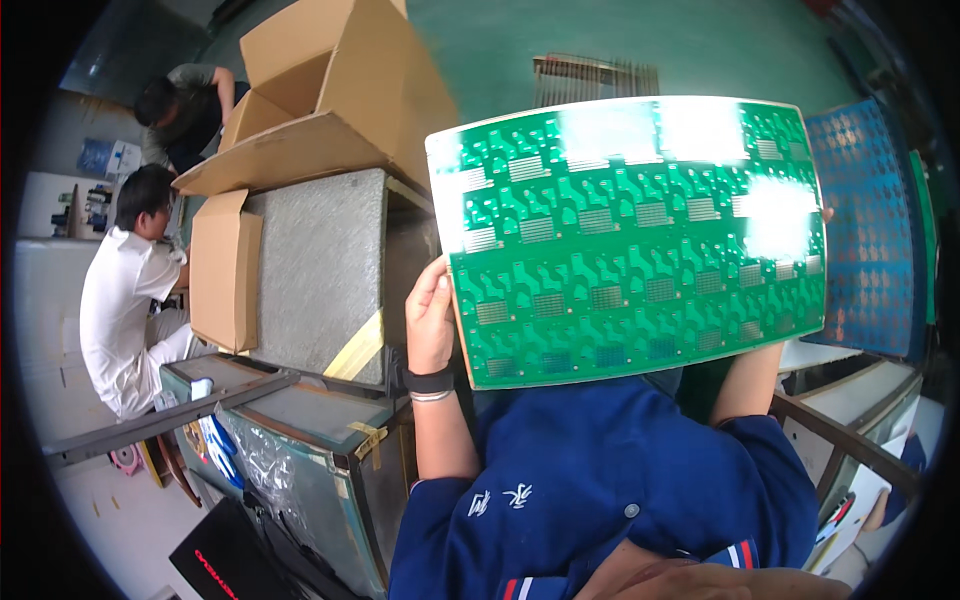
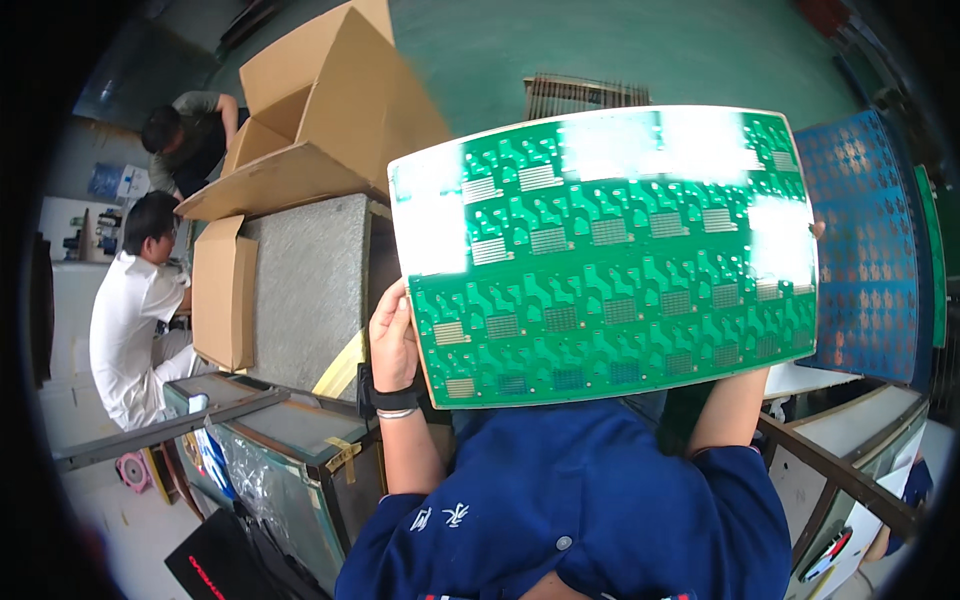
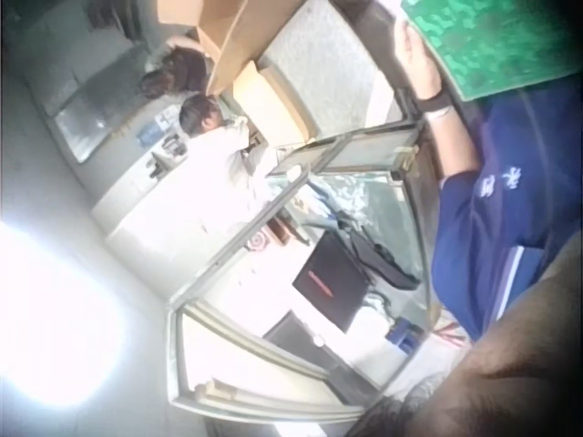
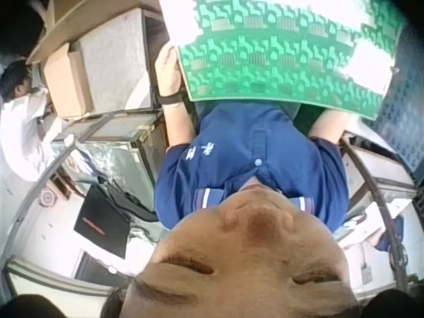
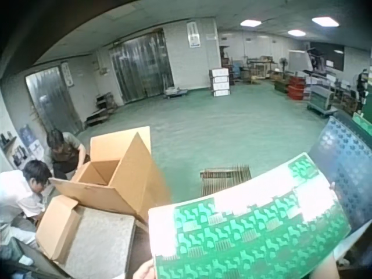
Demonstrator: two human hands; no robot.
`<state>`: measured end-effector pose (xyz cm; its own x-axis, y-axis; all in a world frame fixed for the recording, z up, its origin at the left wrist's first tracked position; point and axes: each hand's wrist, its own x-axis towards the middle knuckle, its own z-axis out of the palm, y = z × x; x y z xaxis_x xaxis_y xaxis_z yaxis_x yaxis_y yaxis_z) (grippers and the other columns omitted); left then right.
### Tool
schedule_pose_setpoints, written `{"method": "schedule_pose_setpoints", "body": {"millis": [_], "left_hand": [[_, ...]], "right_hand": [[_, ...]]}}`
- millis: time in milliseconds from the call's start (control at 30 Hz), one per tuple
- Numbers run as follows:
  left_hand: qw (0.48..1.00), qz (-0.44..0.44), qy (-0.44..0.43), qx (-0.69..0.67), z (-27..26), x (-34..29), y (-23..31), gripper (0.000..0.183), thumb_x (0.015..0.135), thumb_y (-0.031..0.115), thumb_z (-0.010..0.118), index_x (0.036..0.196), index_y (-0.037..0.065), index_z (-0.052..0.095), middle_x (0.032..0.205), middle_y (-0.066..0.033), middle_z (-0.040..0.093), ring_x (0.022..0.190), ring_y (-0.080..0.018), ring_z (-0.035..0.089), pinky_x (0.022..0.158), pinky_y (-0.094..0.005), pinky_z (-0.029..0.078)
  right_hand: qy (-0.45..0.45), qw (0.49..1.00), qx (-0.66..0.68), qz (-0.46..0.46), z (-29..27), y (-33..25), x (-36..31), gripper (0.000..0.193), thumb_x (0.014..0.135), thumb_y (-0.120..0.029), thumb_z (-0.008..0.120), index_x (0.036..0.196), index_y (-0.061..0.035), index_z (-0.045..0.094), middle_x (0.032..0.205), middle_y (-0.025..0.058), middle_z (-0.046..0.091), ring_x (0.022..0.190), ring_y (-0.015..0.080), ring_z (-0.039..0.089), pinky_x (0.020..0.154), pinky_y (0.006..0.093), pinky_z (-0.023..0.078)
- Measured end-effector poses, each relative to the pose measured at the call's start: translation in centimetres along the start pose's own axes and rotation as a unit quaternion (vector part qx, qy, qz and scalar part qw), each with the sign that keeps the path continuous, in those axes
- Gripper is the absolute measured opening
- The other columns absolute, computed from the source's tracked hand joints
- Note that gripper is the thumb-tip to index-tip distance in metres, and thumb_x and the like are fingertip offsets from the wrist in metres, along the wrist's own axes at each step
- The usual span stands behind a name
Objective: The recorder picks up large green printed circuit boards from a drying/storage rack and inspects both sides for quality control.
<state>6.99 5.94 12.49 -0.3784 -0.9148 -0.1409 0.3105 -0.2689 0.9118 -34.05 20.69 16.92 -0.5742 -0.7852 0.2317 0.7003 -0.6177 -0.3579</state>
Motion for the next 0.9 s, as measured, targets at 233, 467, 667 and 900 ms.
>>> {"method": "schedule_pose_setpoints", "body": {"millis": [233, 467, 667, 900], "left_hand": [[0.999, -0.018, 0.010, -0.043, 0.3, 0.3, -1.0, 0.033, 0.096, 0.012, 0.042, 0.124, -0.004, 0.044, 0.114, -0.0099, 0.056, 0.103, -0.0155, 0.055, 0.090, -0.0289, 0.043], [0.999, -0.030, -0.005, -0.045, -0.3, 0.7, -2.4, 0.034, 0.095, 0.012, 0.043, 0.126, -0.002, 0.042, 0.119, -0.0116, 0.055, 0.106, -0.0184, 0.055, 0.092, -0.0323, 0.044], [0.996, -0.049, 0.019, -0.068, -0.6, 0.6, -3.2, 0.031, 0.095, 0.012, 0.044, 0.122, -0.002, 0.046, 0.116, -0.0112, 0.056, 0.103, -0.0178, 0.056, 0.090, -0.0319, 0.046], [0.996, -0.066, 0.011, -0.064, -0.5, 0.5, -3.6, 0.030, 0.096, 0.014, 0.042, 0.122, -0.002, 0.044, 0.115, -0.0126, 0.056, 0.102, -0.0191, 0.056, 0.088, -0.0328, 0.047]], "right_hand": [[-0.003, 1.000, -0.024, -0.002, 1.9, 1.0, 0.8, 0.052, 0.093, -0.040, 0.044, 0.131, -0.0051, 0.039, 0.130, 0.0140, 0.045, 0.115, 0.0247, 0.046, 0.097, 0.0387, 0.041], [0.024, 0.999, -0.018, -0.032, 0.8, 0.2, 1.5, 0.052, 0.093, -0.040, 0.042, 0.131, -0.0052, 0.038, 0.131, 0.0136, 0.044, 0.116, 0.0246, 0.045, 0.099, 0.0393, 0.039], [0.047, 0.998, -0.018, -0.045, -0.1, 0.1, 1.6, 0.051, 0.094, -0.040, 0.041, 0.132, -0.0053, 0.037, 0.132, 0.0132, 0.043, 0.117, 0.0246, 0.044, 0.100, 0.0399, 0.038], [0.061, 0.996, -0.016, -0.057, -0.8, -0.2, 2.6, 0.051, 0.095, -0.039, 0.039, 0.133, -0.0054, 0.035, 0.133, 0.0127, 0.043, 0.118, 0.0245, 0.043, 0.101, 0.0405, 0.036]]}}
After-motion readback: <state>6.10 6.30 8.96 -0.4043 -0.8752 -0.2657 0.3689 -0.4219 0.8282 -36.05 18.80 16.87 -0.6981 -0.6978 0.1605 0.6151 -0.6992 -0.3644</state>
